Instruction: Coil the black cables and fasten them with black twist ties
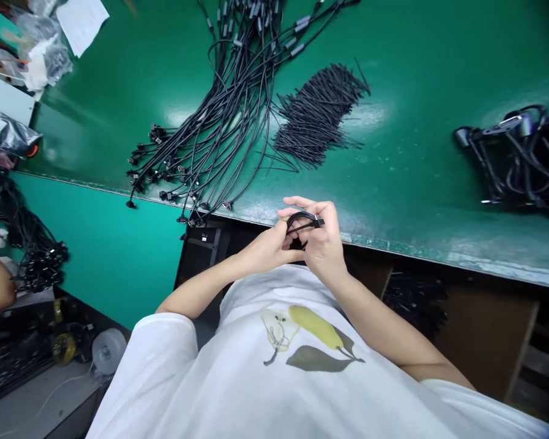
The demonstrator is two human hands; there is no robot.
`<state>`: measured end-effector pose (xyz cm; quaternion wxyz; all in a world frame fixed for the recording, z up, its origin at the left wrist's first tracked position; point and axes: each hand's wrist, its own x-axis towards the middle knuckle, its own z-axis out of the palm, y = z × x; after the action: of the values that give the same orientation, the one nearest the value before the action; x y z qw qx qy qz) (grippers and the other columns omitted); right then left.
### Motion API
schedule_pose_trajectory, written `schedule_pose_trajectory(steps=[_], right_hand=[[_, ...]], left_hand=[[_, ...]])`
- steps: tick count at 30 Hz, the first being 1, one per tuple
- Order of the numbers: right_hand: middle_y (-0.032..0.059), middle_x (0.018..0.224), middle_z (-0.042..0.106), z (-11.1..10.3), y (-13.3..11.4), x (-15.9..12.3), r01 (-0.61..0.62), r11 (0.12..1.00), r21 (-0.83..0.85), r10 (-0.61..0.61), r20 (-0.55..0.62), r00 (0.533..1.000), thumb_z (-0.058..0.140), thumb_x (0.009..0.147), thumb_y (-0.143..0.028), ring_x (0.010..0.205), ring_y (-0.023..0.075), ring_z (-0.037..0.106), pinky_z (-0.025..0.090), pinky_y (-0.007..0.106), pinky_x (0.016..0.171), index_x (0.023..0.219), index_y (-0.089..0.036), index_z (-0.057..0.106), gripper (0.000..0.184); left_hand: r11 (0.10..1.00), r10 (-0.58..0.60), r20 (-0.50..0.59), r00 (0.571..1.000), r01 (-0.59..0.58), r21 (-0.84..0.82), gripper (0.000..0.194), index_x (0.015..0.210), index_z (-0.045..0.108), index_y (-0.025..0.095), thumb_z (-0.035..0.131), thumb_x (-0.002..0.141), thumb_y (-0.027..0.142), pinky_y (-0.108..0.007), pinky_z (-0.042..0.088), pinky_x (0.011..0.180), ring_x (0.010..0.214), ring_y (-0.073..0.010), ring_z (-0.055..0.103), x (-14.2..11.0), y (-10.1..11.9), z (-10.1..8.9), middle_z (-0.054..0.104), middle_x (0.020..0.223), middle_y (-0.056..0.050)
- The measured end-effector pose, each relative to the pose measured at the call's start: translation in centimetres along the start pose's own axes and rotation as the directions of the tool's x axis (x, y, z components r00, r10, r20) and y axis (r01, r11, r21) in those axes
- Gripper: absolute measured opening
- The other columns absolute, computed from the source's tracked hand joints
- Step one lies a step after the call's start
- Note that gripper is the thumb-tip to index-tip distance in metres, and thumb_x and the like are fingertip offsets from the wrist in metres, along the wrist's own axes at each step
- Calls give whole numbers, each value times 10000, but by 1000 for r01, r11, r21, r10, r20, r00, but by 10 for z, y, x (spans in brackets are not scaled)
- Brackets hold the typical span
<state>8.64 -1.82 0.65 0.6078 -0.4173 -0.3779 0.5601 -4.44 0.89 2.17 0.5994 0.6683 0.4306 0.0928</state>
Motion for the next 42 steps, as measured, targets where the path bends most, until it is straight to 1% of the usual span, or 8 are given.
schedule_pose_trajectory(steps=[4, 8, 17, 25, 29, 36, 39, 42], right_hand=[[-16, 715, 607, -2, -10, 5, -153, 988, -36, 152, -7, 988, 722, 819, -573, 552, 97, 527, 420, 198, 454, 1033, -231, 585, 426], [-92, 443, 380, -1, -23, 9, -292, 947, 134, 286, 61, 956, 639, 874, -611, 357, 38, 246, 226, 173, 360, 830, -193, 587, 423], [-111, 406, 348, -3, -27, 24, -350, 917, 194, 321, 163, 933, 696, 780, -686, 299, 22, 198, 180, 153, 292, 760, -198, 523, 518], [-67, 644, 487, -2, -27, 22, -236, 970, 64, 237, -5, 972, 678, 802, -669, 381, 42, 450, 262, 149, 280, 813, -219, 469, 496], [-102, 578, 384, -4, -21, 27, -225, 968, 111, 232, -55, 971, 704, 778, -668, 344, 33, 321, 224, 161, 289, 813, -242, 415, 517], [-112, 527, 254, -25, -33, 36, -506, 843, 181, 472, 200, 858, 755, 640, -758, 387, 27, 182, 214, 181, 325, 737, -214, 470, 622], [-115, 499, 219, -24, -38, 32, -481, 847, 227, 467, 114, 877, 778, 665, -697, 383, 28, 131, 152, 180, 325, 702, -212, 469, 576], [-111, 473, 183, -18, -31, 23, -348, 904, 248, 372, -54, 927, 760, 744, -597, 382, 30, 114, 119, 181, 342, 645, -205, 462, 503]], left_hand=[[998, 62, 68, 996, -61, -19, 287, 937, 550, 158, 639, 875, 423, -262, 372, 626, 658, -115, 455, -1, -7, 7, 497, 743, 20], [907, 59, 308, 950, 78, -413, 472, 831, 556, 159, 666, 810, 618, -285, 433, 705, 706, -123, 505, -3, -15, 10, 541, 742, 11], [481, 117, 485, 866, 378, -791, 668, 932, 650, 106, 655, 726, 741, -368, 522, 795, 703, -165, 629, -1, -18, 19, 640, 752, -49], [437, 40, 362, 931, 310, -844, 605, 943, 665, 92, 687, 766, 671, -232, 392, 521, 544, -91, 465, -5, -8, 26, 457, 634, 31], [379, -89, 282, 955, 294, -877, 462, 907, 629, 126, 758, 767, 547, -227, 376, 524, 557, -81, 443, -5, 1, 30, 438, 668, 33], [725, -66, 100, 993, 117, -679, 450, 912, 573, 156, 597, 865, 603, -251, 360, 589, 579, -97, 413, 0, -1, 29, 433, 634, 44], [955, 23, 64, 998, -3, -297, 322, 917, 589, 173, 487, 961, 475, -282, 392, 697, 674, -133, 470, 0, -1, 20, 509, 710, 8], [989, 131, -50, 990, -127, 76, 251, 837, 572, 191, 477, 971, 381, -325, 394, 797, 770, -179, 495, 3, -2, 19, 537, 782, -28]])
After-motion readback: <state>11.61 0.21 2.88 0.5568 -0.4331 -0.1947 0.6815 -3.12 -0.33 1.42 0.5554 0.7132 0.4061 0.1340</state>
